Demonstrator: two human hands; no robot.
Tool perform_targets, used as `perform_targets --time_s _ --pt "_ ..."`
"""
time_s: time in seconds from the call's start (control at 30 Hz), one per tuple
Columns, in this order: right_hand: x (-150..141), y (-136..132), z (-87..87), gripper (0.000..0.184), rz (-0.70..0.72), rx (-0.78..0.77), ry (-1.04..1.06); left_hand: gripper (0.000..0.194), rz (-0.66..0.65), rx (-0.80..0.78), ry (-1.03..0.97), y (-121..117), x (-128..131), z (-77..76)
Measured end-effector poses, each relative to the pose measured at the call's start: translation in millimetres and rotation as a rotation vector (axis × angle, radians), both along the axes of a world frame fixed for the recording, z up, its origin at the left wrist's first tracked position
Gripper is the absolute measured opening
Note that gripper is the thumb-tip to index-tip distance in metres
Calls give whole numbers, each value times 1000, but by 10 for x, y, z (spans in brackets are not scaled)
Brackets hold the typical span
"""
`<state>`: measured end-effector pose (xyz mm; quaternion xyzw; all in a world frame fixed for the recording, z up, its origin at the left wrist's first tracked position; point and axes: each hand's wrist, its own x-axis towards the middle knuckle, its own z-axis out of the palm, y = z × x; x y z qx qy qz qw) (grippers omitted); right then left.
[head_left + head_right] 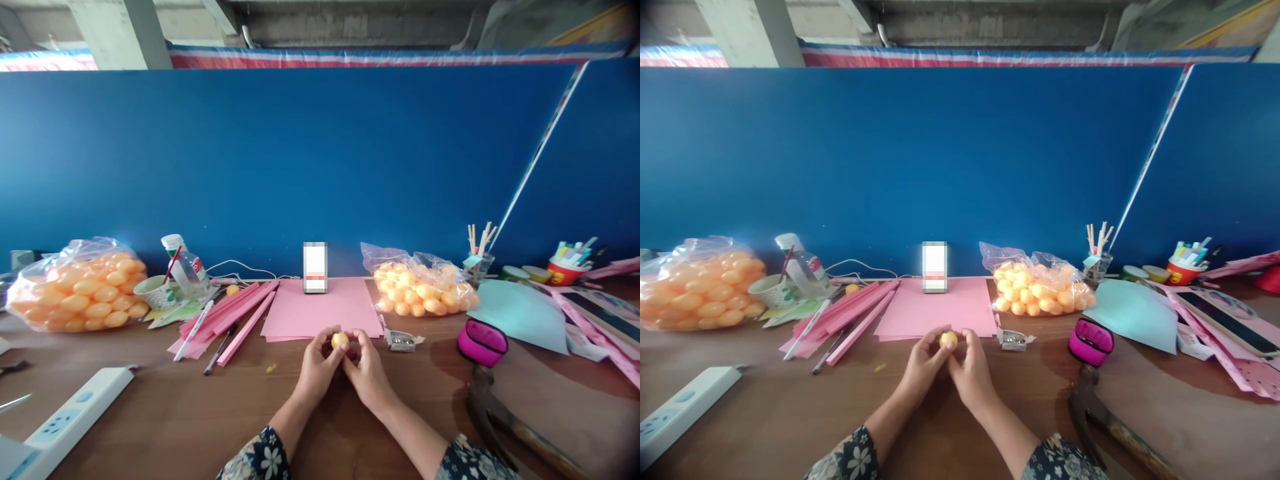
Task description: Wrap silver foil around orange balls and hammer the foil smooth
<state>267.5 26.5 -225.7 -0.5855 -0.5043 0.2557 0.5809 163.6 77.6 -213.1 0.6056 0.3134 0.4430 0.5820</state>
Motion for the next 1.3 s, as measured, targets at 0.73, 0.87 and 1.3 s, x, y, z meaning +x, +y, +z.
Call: perform_targets --time_s 0.73,0.87,1.3 --pt "2 -19 21 34 35 51 -60 40 -26 -13 -29 -2 -9 -25" --pt "2 -21 11 29 18 72 -87 38 26 43 7 8 1 -59" --pt "-63 -41 -17 33 -60 42 -141 35 32 -26 138 -12 2 9"
